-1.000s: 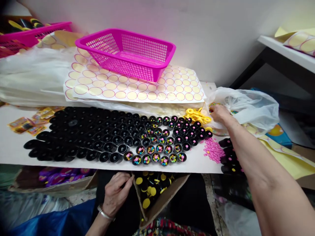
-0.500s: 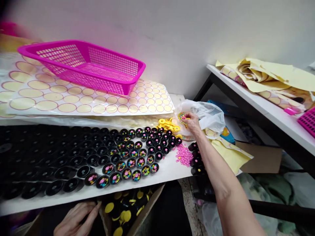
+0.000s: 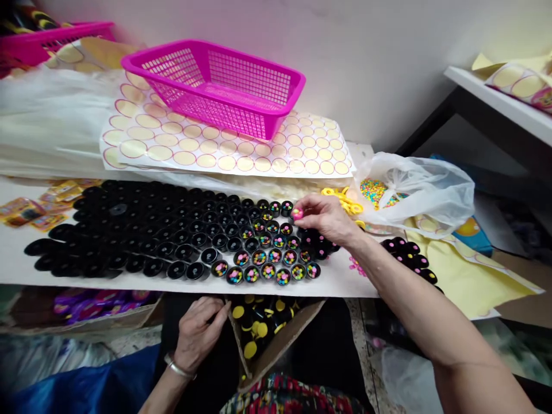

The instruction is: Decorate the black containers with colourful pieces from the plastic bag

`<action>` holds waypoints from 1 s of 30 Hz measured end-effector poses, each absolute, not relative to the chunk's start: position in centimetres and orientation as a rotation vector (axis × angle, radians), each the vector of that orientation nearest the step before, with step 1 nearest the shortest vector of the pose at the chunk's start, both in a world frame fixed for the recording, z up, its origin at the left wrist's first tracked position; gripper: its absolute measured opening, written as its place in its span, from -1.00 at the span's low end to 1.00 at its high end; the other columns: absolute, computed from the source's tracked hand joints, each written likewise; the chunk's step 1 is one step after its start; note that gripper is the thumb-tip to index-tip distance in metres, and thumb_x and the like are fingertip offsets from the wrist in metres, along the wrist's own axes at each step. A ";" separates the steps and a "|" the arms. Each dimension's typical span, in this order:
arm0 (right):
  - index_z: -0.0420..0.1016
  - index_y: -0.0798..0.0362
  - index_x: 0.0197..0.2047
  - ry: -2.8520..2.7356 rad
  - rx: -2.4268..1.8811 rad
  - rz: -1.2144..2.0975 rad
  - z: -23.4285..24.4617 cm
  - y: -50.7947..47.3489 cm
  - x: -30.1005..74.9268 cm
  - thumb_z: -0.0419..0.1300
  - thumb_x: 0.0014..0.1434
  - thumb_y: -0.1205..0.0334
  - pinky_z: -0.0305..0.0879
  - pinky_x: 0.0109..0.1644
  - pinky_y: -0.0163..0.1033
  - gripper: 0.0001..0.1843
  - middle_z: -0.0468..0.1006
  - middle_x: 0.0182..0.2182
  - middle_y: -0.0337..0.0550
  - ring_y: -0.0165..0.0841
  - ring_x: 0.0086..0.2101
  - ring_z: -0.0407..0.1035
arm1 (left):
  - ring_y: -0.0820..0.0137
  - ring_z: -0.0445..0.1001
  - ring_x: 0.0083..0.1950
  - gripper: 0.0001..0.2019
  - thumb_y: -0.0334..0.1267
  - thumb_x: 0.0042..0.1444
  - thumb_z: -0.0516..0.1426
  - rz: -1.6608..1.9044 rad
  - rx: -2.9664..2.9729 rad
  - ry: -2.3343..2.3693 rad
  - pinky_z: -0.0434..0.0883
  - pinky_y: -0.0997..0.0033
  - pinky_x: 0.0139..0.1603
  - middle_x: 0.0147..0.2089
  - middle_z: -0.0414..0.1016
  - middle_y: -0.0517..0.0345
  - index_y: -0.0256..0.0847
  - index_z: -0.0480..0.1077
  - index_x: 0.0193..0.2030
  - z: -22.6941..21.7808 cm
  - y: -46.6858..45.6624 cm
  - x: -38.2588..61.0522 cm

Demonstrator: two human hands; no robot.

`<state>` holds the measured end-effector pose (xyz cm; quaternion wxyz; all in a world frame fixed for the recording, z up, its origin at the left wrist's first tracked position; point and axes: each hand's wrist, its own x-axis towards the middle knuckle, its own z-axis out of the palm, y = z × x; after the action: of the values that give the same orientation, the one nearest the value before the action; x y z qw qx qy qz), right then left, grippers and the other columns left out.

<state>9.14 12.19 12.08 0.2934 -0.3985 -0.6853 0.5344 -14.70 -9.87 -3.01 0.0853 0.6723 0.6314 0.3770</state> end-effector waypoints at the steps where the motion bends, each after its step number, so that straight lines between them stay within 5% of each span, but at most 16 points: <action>1: 0.47 0.09 -0.39 -1.898 -1.046 1.451 12.0 11.8 8.3 0.33 -0.15 0.21 0.26 -0.31 -0.28 -0.78 0.46 -0.47 -0.26 -0.44 -0.44 0.32 | 0.49 0.35 -0.45 -0.83 -0.37 0.08 0.13 1.126 2.001 1.885 0.26 0.45 -0.37 -0.54 0.40 0.20 -0.23 0.36 -0.53 -3.0 -9.9 -14.7; 8: 0.47 0.08 -0.36 -2.651 -0.830 0.927 11.8 10.4 4.0 0.12 0.06 0.36 0.16 -0.18 -0.25 -0.90 0.45 -0.41 -0.21 -0.38 -0.30 0.25 | 0.49 0.34 -0.46 -0.80 -0.37 0.08 0.12 1.110 1.996 1.907 0.26 0.45 -0.37 -0.55 0.39 0.21 -0.23 0.34 -0.56 -3.0 -10.0 -14.6; 13: 0.43 0.07 -0.45 -3.125 -0.752 0.294 12.3 9.4 1.6 0.07 0.00 0.42 0.06 -0.29 -0.21 -0.86 0.43 -0.41 -0.11 -0.30 -0.31 0.17 | 0.48 0.35 -0.46 -0.80 -0.35 0.09 0.12 1.109 2.001 1.917 0.27 0.45 -0.37 -0.55 0.39 0.20 -0.22 0.36 -0.55 -3.0 -10.0 -14.6; 17: 0.40 0.08 -0.49 -3.199 -0.737 0.087 12.0 9.0 0.5 0.08 -0.03 0.39 0.01 -0.33 -0.19 -0.90 0.42 -0.40 -0.06 -0.26 -0.32 0.16 | 0.48 0.34 -0.46 -0.80 -0.35 0.09 0.11 1.106 1.999 1.917 0.26 0.44 -0.36 -0.56 0.38 0.20 -0.22 0.35 -0.56 -3.1 -10.0 -14.6; 21: 0.40 0.09 -0.48 -3.155 -0.772 0.217 12.3 9.4 0.8 0.08 -0.01 0.41 0.05 -0.31 -0.20 -0.89 0.41 -0.40 -0.08 -0.28 -0.30 0.18 | 0.49 0.33 -0.47 -0.79 -0.36 0.09 0.12 1.102 2.013 1.923 0.26 0.45 -0.38 -0.57 0.37 0.21 -0.22 0.33 -0.57 -2.9 -10.0 -14.6; 27: 0.49 0.08 -0.35 -2.461 -0.974 1.185 13.8 11.2 6.0 0.17 0.00 0.28 0.21 -0.24 -0.25 -0.88 0.47 -0.40 -0.21 -0.39 -0.35 0.31 | 0.49 0.34 -0.47 -0.78 -0.34 0.10 0.11 1.103 2.023 1.935 0.26 0.45 -0.38 -0.56 0.38 0.20 -0.22 0.35 -0.57 -2.9 -10.0 -14.6; 30: 0.52 0.04 -0.32 -1.995 -1.245 1.210 13.0 13.6 11.2 0.28 -0.12 0.21 0.26 -0.24 -0.21 -0.78 0.50 -0.42 -0.24 -0.38 -0.39 0.34 | 0.48 0.35 -0.47 -0.78 -0.33 0.10 0.11 1.093 2.027 1.937 0.26 0.45 -0.38 -0.56 0.39 0.19 -0.22 0.35 -0.56 -3.0 -10.0 -14.6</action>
<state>11.20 13.64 13.03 0.2458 -0.4564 -0.7312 0.4435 -14.58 -9.95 -3.05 0.0659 0.6722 0.6423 0.3623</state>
